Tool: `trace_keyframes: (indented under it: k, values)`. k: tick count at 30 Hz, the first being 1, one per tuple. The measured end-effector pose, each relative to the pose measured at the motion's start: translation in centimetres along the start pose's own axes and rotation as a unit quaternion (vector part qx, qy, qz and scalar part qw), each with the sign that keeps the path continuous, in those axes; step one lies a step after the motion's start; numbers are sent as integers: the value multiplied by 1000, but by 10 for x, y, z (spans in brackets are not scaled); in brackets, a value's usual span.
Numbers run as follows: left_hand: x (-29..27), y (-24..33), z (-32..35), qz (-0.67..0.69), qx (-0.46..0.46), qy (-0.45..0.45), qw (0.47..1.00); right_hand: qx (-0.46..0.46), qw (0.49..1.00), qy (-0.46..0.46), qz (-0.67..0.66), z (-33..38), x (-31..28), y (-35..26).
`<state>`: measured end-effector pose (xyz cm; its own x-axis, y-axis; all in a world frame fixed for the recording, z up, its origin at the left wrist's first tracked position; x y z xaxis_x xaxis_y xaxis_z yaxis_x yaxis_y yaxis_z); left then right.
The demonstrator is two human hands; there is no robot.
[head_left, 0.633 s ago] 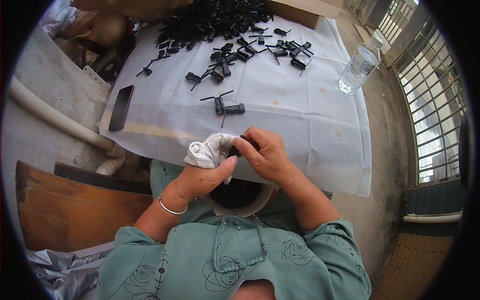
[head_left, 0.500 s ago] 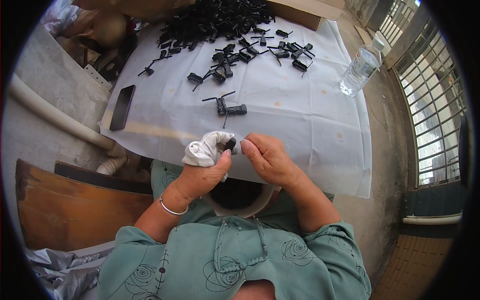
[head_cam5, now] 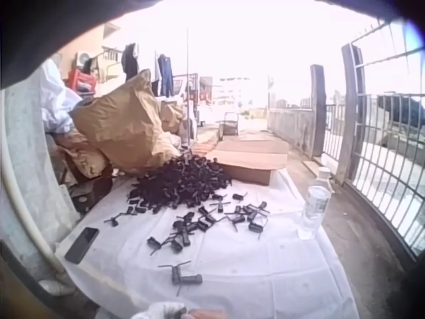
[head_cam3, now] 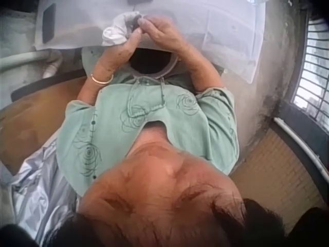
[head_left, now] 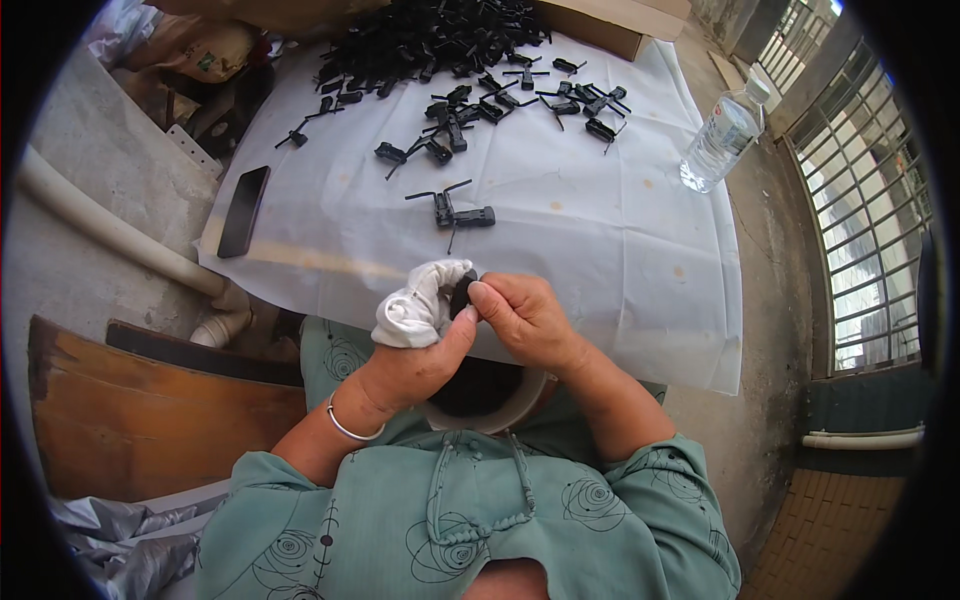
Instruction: Wiping small black plastic components with a white cloth at a workstation.
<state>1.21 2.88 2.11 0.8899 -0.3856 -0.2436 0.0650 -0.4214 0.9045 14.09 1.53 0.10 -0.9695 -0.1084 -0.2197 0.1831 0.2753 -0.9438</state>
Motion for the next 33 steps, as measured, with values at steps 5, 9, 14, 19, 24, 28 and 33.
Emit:
trace_keyframes:
  k: [5, 9, 14, 19, 24, 28, 33]
  values:
    - [-12, -18, -4, 221, -124, -1, 967, -6, 987, -37, 156, -1, -8, -2]
    - [-8, -20, -3, 165, -158, -4, 973, -134, 980, -1, 145, 0, -11, -10]
    - [2, -17, 4, 179, -211, -123, 953, 27, 998, -4, 63, -1, -11, 3]
    - [2, -15, 3, 227, -189, -110, 949, 35, 999, -37, 1, -2, -7, 0]
    - [-4, -16, -1, 137, -154, -87, 975, -93, 990, -27, 101, -4, 3, -12]
    - [-3, -4, -2, -49, -44, -95, 993, -34, 992, -63, 106, -7, 9, -7]
    - [-12, -6, 8, -64, -16, -42, 997, -72, 987, -33, 142, -11, 19, -16]
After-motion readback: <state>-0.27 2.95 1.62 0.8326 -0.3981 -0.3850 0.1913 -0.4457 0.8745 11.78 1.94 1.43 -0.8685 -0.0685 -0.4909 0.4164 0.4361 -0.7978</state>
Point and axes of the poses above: each hand's wrist, its own z-axis away from the middle knuckle, its own x-axis out of the palm, y = z × x, the point moved 5 cm from there along -z, towards the middle knuckle, and after that the axes turned 3 degrees about z, right-handed, at the moved point
